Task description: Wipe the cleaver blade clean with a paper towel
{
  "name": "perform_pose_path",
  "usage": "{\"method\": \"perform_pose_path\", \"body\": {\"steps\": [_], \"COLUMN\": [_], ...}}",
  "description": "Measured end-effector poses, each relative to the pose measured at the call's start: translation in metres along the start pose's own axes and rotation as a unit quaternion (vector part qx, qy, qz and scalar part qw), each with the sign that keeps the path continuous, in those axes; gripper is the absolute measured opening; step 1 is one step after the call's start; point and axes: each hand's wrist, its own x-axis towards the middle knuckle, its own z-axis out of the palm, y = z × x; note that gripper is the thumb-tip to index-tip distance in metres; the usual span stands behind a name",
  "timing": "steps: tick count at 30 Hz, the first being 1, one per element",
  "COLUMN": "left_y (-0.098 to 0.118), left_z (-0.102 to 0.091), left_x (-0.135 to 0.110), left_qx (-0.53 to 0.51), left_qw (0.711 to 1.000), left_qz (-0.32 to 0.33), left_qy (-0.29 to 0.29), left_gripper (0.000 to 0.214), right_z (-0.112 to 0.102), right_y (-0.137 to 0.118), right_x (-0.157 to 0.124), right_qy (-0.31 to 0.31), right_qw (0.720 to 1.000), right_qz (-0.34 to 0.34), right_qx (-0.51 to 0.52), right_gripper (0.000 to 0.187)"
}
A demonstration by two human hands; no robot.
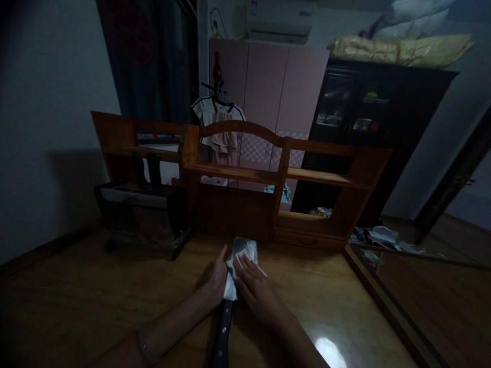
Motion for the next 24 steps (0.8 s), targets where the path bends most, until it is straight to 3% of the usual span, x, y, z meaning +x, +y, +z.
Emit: {"method": "perform_pose_path", "body": {"steps": [2, 5, 9, 14, 18, 24], "left_y": [0.002, 0.008, 0.013, 0.013, 0.014, 0.012], "left_z": [-0.001, 0.000, 0.002, 0.006, 0.015, 0.017], "left_x": [0.000, 0.000, -0.003, -0.009, -0.013, -0.010], "left_qx": [0.017, 0.036, 0.036, 0.036, 0.009, -0.023], "left_qw": [0.999, 0.997, 0.999, 0.998, 0.995, 0.995], "left_qz": [0.004, 0.000, -0.013, -0.002, 0.007, 0.025], "left_qy": [0.048, 0.067, 0.011, -0.050, -0.099, -0.098], "left_gripper": [0.058, 0.060, 0.060, 0.059, 0.060, 0.056], "right_z": [-0.001, -0.004, -0.010, -0.020, -0.019, -0.006], "right_y": [-0.010, -0.017, -0.011, 0.004, 0.013, 0.006], "right_x": [0.000, -0.002, -0.006, -0.007, -0.002, 0.001], "right_qy": [-0.024, -0.047, -0.032, 0.034, 0.087, 0.047], "right_qw": [0.999, 0.997, 0.996, 0.997, 0.991, 0.997], "right_qz": [-0.014, -0.024, 0.005, 0.070, 0.050, 0.021], "right_qx": [0.024, 0.063, 0.079, -0.012, -0.085, -0.060], "right_gripper": [0.048, 0.044, 0.042, 0.044, 0.043, 0.052]}}
